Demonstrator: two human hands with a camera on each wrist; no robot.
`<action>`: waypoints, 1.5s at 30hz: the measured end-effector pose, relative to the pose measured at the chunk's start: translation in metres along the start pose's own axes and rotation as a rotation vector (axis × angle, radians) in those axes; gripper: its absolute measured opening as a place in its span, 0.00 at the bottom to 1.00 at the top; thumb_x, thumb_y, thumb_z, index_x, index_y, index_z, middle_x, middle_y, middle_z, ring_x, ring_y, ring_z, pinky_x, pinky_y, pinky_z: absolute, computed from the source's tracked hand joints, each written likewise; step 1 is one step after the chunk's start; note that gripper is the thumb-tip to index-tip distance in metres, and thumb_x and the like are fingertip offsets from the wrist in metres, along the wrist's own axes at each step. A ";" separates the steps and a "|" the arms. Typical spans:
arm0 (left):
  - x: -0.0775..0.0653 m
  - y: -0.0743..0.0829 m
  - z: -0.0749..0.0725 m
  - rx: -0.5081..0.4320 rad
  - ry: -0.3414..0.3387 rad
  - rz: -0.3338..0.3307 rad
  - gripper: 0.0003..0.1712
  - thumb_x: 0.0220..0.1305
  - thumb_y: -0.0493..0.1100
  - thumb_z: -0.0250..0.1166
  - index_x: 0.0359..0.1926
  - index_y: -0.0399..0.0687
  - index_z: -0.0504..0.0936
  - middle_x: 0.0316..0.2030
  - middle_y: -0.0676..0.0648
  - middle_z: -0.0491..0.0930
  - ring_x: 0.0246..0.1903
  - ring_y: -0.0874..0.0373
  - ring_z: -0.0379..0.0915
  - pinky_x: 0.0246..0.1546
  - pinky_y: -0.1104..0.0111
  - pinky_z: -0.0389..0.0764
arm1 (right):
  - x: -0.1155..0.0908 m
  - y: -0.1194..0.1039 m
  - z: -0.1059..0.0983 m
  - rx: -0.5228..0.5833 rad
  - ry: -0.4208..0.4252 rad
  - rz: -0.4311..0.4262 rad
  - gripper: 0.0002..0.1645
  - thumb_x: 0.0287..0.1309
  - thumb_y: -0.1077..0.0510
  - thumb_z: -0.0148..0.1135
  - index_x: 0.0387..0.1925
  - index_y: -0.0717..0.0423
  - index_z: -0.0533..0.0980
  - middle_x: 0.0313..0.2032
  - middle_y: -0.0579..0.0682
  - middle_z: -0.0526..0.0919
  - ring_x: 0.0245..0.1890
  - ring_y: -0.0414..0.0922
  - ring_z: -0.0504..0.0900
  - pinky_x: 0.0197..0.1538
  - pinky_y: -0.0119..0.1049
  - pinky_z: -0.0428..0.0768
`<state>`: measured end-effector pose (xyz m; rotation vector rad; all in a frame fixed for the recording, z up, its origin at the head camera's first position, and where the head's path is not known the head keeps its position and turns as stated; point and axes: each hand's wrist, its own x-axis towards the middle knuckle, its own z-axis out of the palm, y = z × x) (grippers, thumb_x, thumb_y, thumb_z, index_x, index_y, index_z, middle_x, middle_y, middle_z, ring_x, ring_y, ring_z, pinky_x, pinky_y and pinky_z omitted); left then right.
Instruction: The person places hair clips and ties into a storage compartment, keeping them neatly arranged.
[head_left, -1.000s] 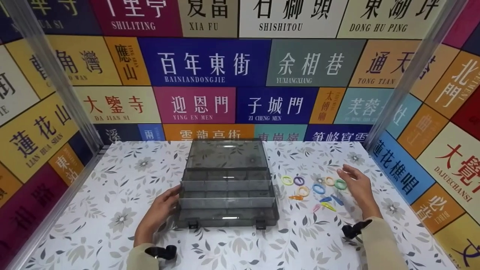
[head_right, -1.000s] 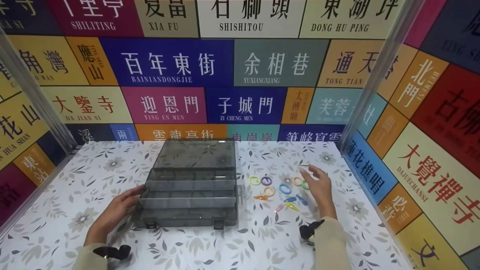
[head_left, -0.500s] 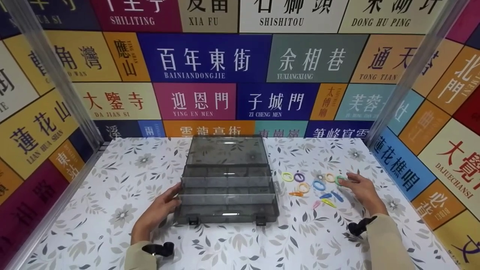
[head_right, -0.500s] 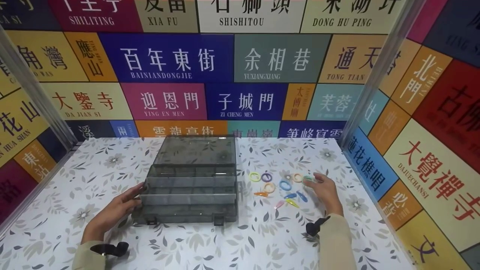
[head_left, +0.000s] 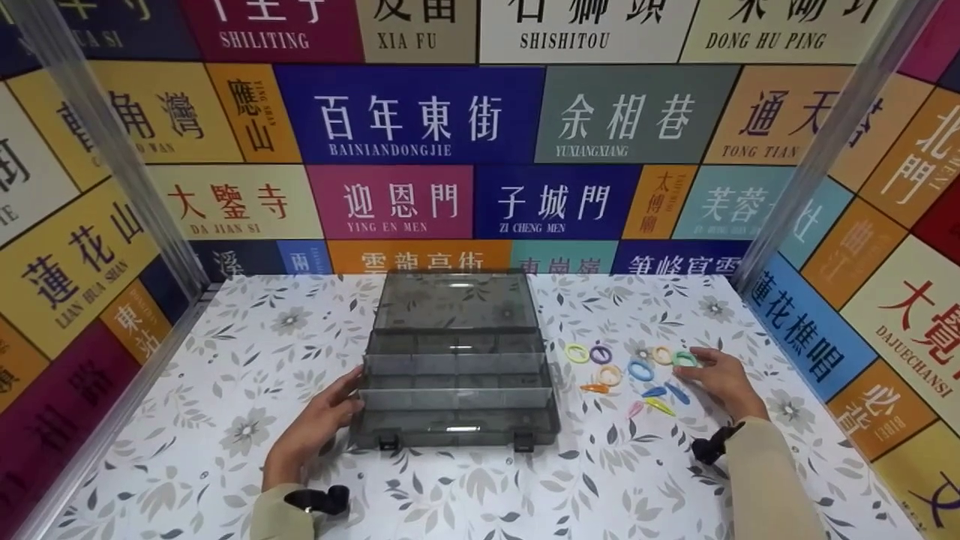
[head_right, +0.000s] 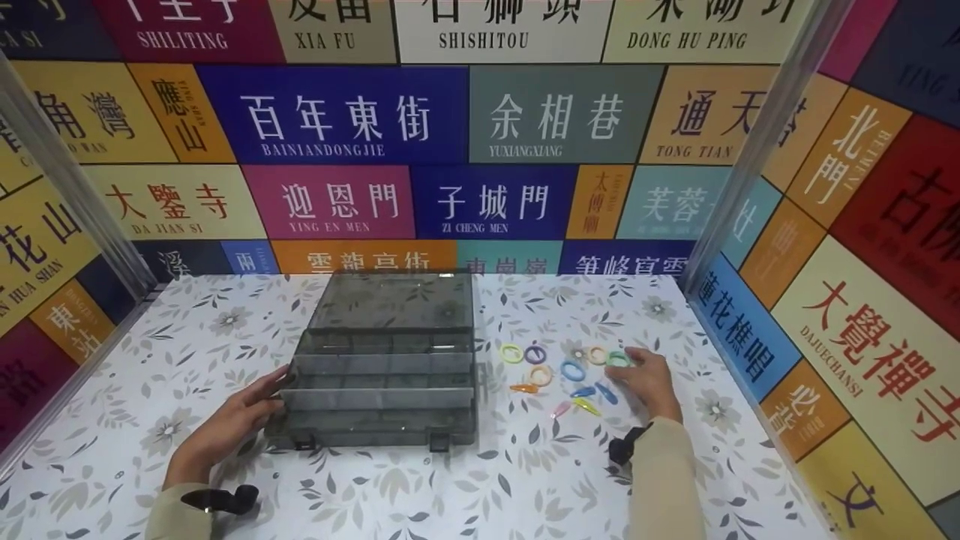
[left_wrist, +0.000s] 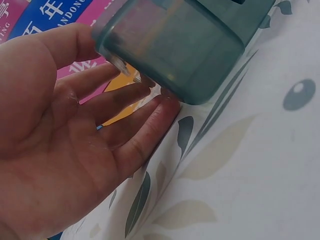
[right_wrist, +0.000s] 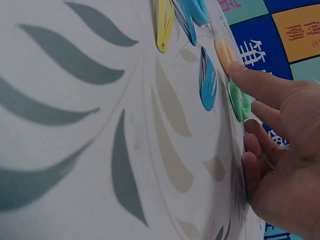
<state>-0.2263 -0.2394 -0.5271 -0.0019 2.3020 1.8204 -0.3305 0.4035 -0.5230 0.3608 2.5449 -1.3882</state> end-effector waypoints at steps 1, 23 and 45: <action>0.000 0.000 0.001 -0.002 0.002 0.001 0.37 0.73 0.39 0.54 0.79 0.55 0.54 0.78 0.39 0.53 0.74 0.40 0.59 0.71 0.45 0.67 | 0.001 0.000 0.000 -0.011 0.011 0.008 0.54 0.62 0.45 0.68 0.78 0.58 0.52 0.78 0.67 0.48 0.76 0.67 0.51 0.77 0.62 0.56; 0.002 -0.002 -0.002 -0.003 0.009 0.001 0.36 0.73 0.40 0.55 0.79 0.55 0.56 0.78 0.38 0.54 0.76 0.39 0.54 0.70 0.45 0.69 | -0.003 -0.005 0.006 -0.088 0.106 -0.035 0.43 0.65 0.44 0.64 0.70 0.67 0.64 0.71 0.72 0.60 0.69 0.66 0.63 0.73 0.60 0.64; 0.001 -0.003 -0.002 -0.013 0.000 0.004 0.37 0.73 0.39 0.54 0.79 0.54 0.55 0.78 0.38 0.53 0.75 0.39 0.55 0.70 0.45 0.69 | -0.007 -0.036 0.003 -0.097 0.093 -0.063 0.43 0.64 0.37 0.63 0.70 0.59 0.66 0.72 0.69 0.59 0.68 0.64 0.65 0.66 0.58 0.72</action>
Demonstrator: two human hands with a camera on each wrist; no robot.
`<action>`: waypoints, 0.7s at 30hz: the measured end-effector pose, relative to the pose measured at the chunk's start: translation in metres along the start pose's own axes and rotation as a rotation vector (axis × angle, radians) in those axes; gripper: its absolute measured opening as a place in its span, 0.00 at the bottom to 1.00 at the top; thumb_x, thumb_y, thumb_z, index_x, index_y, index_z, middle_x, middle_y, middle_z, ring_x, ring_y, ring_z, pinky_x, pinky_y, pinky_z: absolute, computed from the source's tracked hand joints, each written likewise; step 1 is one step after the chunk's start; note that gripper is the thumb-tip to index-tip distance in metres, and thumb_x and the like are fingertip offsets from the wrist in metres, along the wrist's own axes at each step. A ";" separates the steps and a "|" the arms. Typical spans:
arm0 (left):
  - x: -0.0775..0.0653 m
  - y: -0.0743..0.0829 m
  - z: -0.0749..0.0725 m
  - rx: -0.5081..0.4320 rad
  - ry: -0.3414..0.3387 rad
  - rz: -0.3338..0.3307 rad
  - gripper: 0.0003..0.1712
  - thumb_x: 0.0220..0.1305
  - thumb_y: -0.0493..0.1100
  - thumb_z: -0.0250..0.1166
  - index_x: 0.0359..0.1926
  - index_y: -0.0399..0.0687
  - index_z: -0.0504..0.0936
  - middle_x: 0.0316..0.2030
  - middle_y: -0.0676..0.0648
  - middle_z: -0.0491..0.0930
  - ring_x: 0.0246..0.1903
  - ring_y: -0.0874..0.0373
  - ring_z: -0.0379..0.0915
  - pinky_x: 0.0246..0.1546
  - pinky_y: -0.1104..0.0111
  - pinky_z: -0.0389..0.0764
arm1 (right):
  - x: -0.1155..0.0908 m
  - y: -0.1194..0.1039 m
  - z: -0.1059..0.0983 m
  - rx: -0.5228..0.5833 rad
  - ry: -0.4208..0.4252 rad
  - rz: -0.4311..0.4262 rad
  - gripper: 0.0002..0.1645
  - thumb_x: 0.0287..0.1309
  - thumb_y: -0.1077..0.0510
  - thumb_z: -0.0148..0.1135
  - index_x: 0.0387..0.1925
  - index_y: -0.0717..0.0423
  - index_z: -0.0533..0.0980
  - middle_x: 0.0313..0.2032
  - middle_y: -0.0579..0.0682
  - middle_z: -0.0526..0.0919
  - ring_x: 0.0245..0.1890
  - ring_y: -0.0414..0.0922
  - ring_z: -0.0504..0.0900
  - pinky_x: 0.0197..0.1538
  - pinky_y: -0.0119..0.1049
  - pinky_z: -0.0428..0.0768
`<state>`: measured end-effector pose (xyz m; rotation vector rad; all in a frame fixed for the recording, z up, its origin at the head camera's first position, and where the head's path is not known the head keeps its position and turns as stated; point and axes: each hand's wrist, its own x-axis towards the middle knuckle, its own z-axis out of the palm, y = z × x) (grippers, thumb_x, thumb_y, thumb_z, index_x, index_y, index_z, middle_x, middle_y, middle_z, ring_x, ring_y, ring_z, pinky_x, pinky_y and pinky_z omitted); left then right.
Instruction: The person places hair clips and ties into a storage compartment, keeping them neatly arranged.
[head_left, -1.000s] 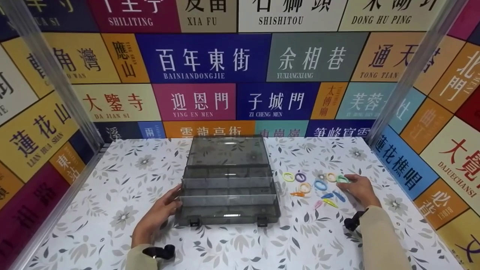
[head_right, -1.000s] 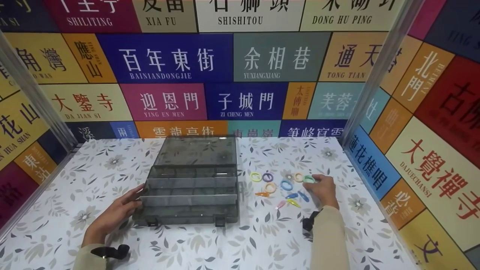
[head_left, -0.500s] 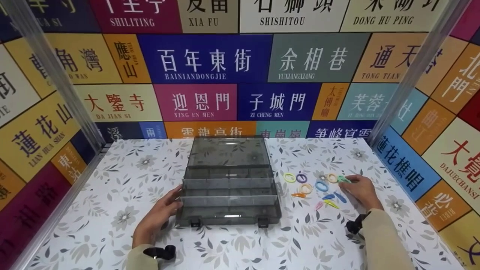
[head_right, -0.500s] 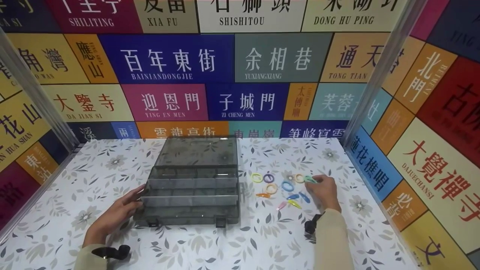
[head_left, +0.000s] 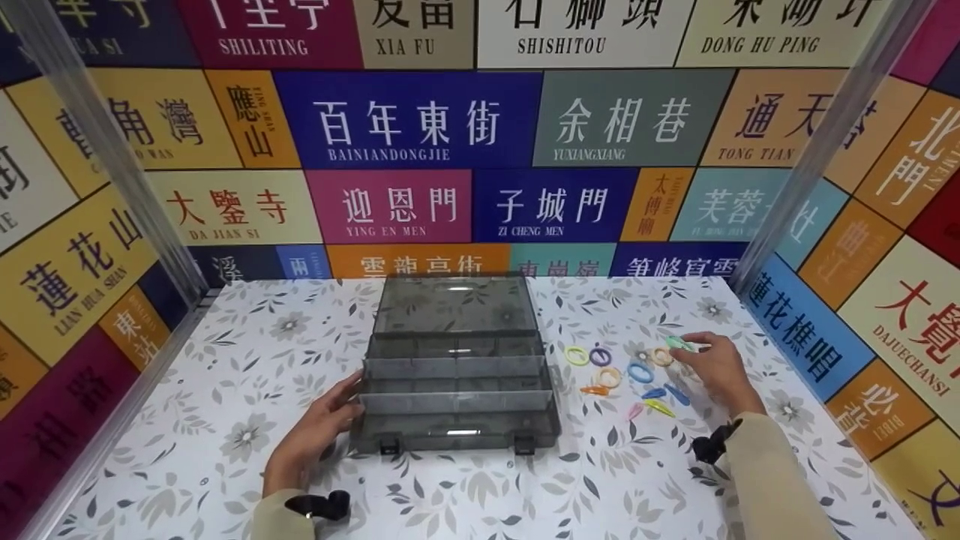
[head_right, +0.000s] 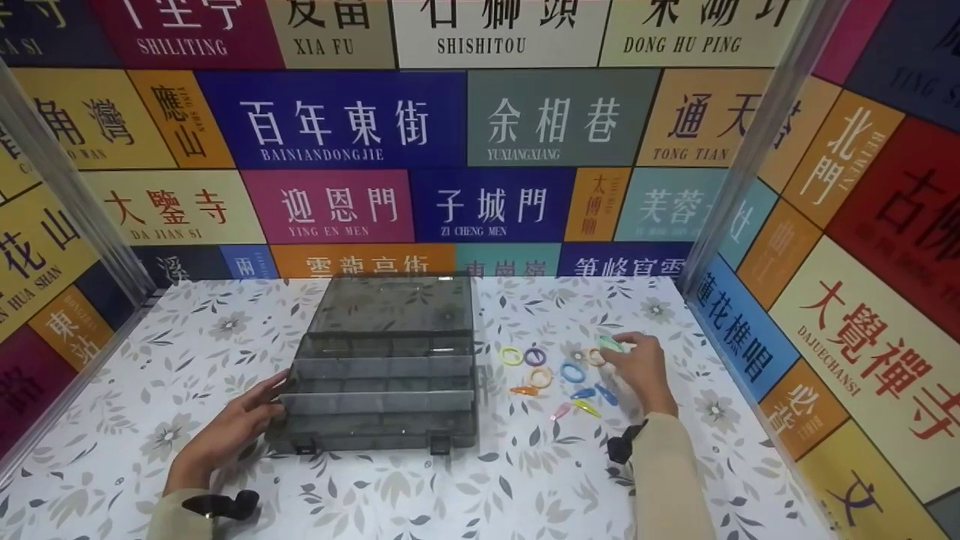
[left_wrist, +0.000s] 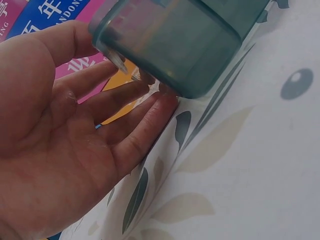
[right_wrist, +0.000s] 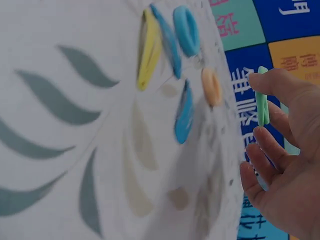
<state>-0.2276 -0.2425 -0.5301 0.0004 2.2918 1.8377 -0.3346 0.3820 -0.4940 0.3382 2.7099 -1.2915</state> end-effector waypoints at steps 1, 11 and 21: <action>0.000 0.000 0.000 0.000 0.001 0.005 0.37 0.73 0.39 0.54 0.79 0.54 0.55 0.78 0.37 0.53 0.75 0.39 0.54 0.70 0.45 0.69 | 0.000 -0.004 -0.001 -0.016 0.003 -0.018 0.43 0.64 0.37 0.63 0.70 0.58 0.66 0.72 0.69 0.59 0.69 0.65 0.64 0.66 0.59 0.72; 0.000 0.002 0.002 0.017 0.017 -0.037 0.37 0.73 0.40 0.54 0.79 0.54 0.55 0.78 0.36 0.52 0.74 0.37 0.57 0.70 0.43 0.67 | -0.009 -0.046 0.004 -0.064 0.035 -0.169 0.37 0.63 0.41 0.65 0.65 0.59 0.71 0.74 0.67 0.57 0.72 0.67 0.60 0.67 0.64 0.70; -0.001 0.002 0.001 0.005 0.012 -0.040 0.36 0.73 0.41 0.54 0.79 0.55 0.55 0.78 0.36 0.52 0.75 0.37 0.55 0.70 0.43 0.68 | -0.012 -0.086 0.018 -0.068 0.017 -0.305 0.33 0.62 0.41 0.67 0.60 0.56 0.75 0.71 0.64 0.61 0.70 0.64 0.63 0.65 0.62 0.72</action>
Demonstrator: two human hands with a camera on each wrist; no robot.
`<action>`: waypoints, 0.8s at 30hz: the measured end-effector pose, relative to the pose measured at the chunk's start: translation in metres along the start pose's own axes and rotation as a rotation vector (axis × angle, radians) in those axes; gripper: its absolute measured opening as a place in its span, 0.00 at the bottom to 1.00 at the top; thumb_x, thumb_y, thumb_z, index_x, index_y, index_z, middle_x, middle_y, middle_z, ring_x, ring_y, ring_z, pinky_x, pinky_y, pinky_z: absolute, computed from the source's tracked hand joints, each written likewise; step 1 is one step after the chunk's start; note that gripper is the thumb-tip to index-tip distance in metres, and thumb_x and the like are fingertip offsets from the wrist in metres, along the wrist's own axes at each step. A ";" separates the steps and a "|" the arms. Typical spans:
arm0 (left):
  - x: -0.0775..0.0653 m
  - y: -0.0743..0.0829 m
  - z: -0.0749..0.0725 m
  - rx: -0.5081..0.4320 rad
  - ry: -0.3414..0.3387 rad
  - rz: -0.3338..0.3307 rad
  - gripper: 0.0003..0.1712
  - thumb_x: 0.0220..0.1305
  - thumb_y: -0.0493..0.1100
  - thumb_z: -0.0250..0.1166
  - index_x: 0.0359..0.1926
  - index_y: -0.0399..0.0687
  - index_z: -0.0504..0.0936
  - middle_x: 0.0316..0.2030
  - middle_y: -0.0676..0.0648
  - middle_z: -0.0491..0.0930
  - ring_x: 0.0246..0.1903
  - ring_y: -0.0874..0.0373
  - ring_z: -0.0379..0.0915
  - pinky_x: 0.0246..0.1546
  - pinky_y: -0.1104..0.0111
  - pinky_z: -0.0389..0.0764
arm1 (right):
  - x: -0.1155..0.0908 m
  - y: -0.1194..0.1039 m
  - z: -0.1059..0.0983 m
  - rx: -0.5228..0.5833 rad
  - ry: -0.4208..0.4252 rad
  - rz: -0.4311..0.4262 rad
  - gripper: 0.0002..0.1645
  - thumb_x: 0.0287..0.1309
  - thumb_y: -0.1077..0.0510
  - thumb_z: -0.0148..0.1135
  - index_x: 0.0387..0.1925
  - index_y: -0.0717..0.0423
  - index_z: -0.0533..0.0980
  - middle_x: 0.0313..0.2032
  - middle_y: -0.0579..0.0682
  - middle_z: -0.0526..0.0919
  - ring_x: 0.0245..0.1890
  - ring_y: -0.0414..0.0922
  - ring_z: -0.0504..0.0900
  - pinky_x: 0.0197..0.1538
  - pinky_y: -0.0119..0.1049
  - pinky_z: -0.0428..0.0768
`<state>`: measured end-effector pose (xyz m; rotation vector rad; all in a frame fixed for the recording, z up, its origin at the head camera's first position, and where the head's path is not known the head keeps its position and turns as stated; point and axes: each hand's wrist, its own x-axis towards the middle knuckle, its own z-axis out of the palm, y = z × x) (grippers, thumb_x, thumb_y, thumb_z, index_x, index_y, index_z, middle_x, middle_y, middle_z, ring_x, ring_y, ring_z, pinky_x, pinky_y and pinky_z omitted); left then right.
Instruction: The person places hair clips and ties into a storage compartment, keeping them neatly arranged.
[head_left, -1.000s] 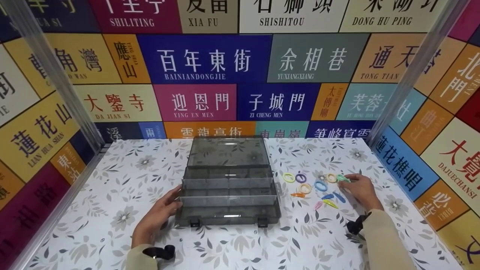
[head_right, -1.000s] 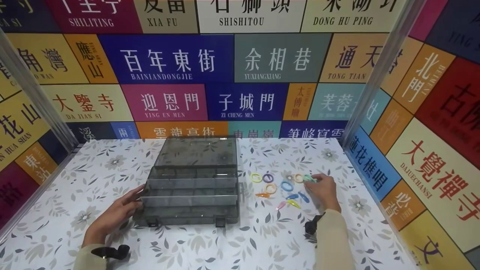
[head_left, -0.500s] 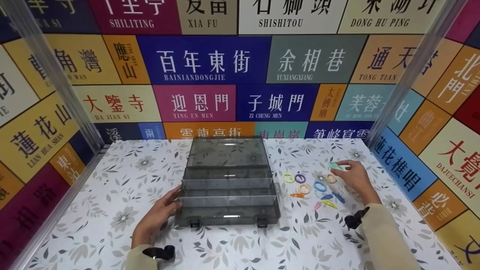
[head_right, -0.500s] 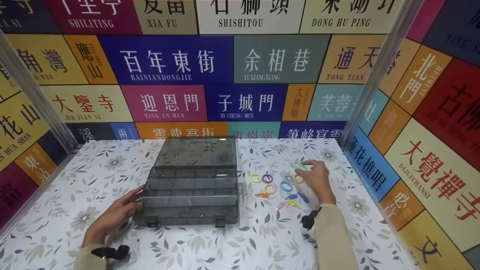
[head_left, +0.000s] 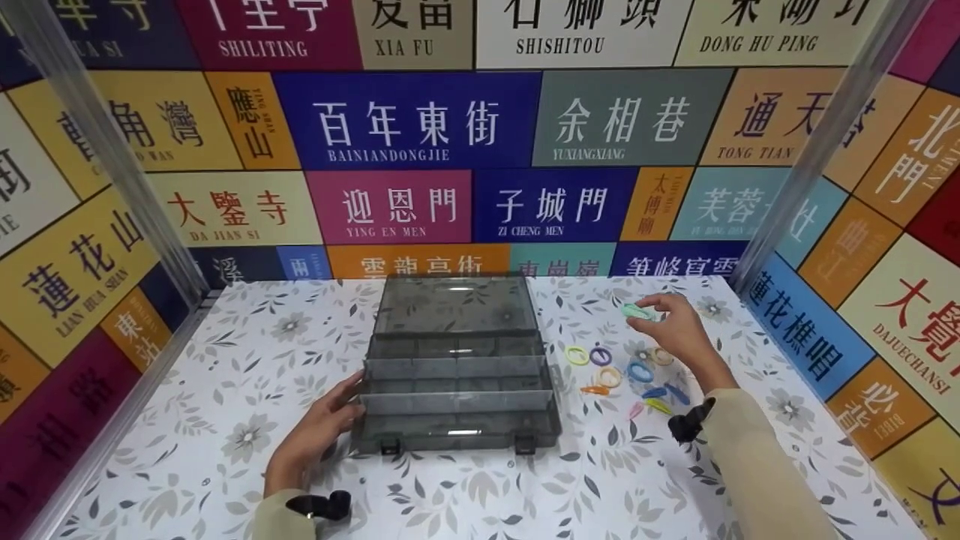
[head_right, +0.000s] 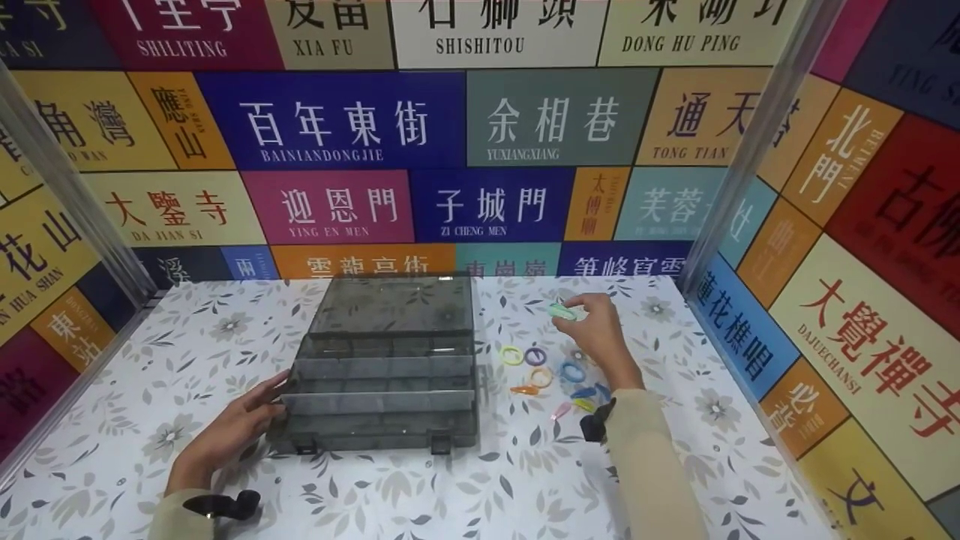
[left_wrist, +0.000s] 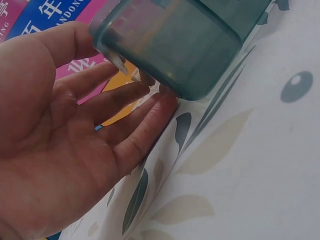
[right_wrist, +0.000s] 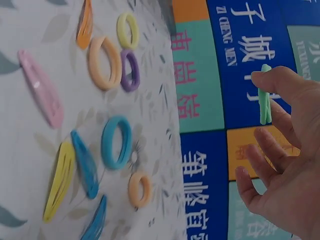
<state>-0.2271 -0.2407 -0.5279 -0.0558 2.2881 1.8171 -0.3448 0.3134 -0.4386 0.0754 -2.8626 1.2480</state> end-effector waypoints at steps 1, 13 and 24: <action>0.000 0.000 0.000 0.000 -0.003 0.002 0.36 0.73 0.41 0.54 0.79 0.55 0.55 0.78 0.36 0.52 0.75 0.37 0.55 0.70 0.43 0.68 | 0.001 -0.004 0.002 0.008 -0.003 -0.009 0.32 0.62 0.42 0.67 0.60 0.56 0.75 0.71 0.63 0.61 0.70 0.64 0.62 0.65 0.62 0.72; -0.002 0.000 0.000 -0.008 0.001 0.022 0.36 0.73 0.40 0.55 0.79 0.54 0.56 0.78 0.37 0.53 0.75 0.38 0.55 0.71 0.43 0.67 | 0.015 -0.049 0.033 0.019 -0.015 -0.058 0.25 0.60 0.47 0.70 0.55 0.52 0.78 0.69 0.59 0.65 0.69 0.60 0.66 0.66 0.59 0.73; 0.002 0.000 0.001 -0.009 0.015 -0.022 0.37 0.72 0.40 0.53 0.79 0.57 0.55 0.78 0.38 0.53 0.74 0.38 0.57 0.70 0.43 0.67 | 0.021 -0.091 0.063 0.054 -0.052 -0.162 0.24 0.59 0.49 0.71 0.54 0.53 0.79 0.64 0.59 0.70 0.67 0.60 0.68 0.63 0.59 0.76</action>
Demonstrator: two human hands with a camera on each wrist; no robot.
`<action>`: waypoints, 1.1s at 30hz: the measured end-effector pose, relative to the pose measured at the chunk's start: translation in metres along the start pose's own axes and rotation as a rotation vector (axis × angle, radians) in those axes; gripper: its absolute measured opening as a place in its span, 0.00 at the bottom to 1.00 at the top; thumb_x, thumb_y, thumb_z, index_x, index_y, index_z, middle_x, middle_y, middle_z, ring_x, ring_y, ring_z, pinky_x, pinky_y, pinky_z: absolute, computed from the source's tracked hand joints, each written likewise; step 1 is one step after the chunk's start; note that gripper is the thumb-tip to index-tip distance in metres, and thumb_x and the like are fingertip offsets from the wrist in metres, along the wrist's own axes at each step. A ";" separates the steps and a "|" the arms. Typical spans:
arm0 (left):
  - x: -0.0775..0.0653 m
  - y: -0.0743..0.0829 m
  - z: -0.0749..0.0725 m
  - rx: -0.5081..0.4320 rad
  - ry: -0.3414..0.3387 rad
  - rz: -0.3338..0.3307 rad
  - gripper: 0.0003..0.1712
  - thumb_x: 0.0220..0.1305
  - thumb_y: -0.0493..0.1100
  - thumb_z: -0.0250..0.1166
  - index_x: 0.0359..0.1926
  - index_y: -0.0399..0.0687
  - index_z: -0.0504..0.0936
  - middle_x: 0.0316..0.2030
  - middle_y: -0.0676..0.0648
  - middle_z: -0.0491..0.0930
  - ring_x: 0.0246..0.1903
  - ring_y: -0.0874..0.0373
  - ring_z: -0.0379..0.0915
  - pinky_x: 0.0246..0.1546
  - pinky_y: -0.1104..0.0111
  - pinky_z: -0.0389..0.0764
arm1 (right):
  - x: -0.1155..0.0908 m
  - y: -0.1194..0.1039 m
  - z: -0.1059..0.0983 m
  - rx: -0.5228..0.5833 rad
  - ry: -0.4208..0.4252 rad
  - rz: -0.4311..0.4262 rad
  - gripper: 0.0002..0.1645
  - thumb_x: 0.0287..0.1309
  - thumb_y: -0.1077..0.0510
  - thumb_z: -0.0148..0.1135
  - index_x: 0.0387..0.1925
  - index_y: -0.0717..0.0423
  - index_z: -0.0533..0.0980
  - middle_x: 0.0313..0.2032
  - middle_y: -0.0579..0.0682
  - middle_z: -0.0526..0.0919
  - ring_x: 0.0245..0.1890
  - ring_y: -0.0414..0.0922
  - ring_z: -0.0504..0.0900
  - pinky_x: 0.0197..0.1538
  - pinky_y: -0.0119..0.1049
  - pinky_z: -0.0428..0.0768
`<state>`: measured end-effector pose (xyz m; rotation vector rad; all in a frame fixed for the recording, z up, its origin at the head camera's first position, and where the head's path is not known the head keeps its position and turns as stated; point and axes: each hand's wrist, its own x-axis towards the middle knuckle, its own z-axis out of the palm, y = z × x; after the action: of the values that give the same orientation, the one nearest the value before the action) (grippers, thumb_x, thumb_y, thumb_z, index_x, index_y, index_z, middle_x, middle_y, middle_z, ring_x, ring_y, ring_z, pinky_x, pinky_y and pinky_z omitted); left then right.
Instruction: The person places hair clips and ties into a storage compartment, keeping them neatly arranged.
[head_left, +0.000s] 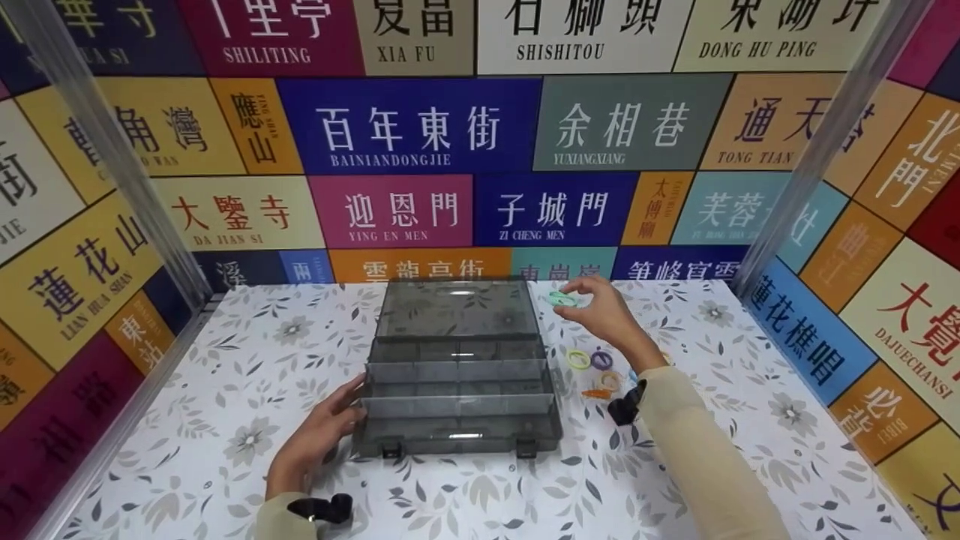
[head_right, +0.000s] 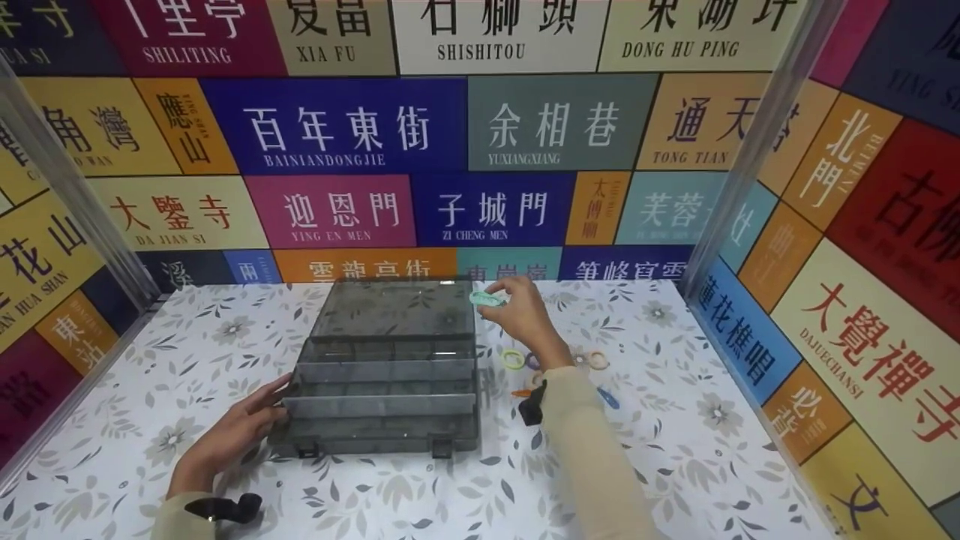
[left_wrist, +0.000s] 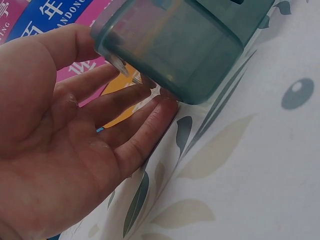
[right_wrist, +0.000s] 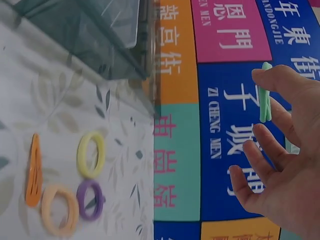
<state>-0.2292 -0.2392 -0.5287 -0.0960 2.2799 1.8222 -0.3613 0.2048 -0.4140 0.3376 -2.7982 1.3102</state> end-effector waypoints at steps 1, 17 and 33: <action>0.000 0.000 0.000 -0.001 0.003 0.000 0.37 0.72 0.40 0.53 0.79 0.57 0.56 0.78 0.38 0.53 0.74 0.38 0.58 0.70 0.42 0.67 | 0.002 -0.004 0.003 -0.001 -0.006 -0.005 0.23 0.59 0.50 0.71 0.54 0.52 0.79 0.64 0.58 0.70 0.67 0.59 0.69 0.62 0.58 0.76; -0.001 -0.001 0.001 -0.011 0.024 0.009 0.37 0.71 0.39 0.55 0.78 0.55 0.58 0.77 0.37 0.56 0.74 0.38 0.58 0.71 0.43 0.66 | 0.023 -0.052 0.060 0.021 -0.073 -0.091 0.18 0.57 0.55 0.72 0.49 0.54 0.82 0.61 0.56 0.74 0.63 0.57 0.74 0.64 0.55 0.76; -0.003 -0.001 0.002 -0.033 0.013 0.069 0.37 0.71 0.37 0.54 0.78 0.53 0.58 0.76 0.37 0.58 0.72 0.39 0.62 0.70 0.45 0.68 | 0.023 -0.072 0.116 0.083 -0.155 -0.118 0.17 0.57 0.57 0.72 0.48 0.56 0.81 0.54 0.57 0.78 0.55 0.53 0.79 0.54 0.47 0.82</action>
<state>-0.2256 -0.2378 -0.5291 -0.0352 2.2893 1.8981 -0.3614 0.0678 -0.4318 0.6236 -2.7999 1.4341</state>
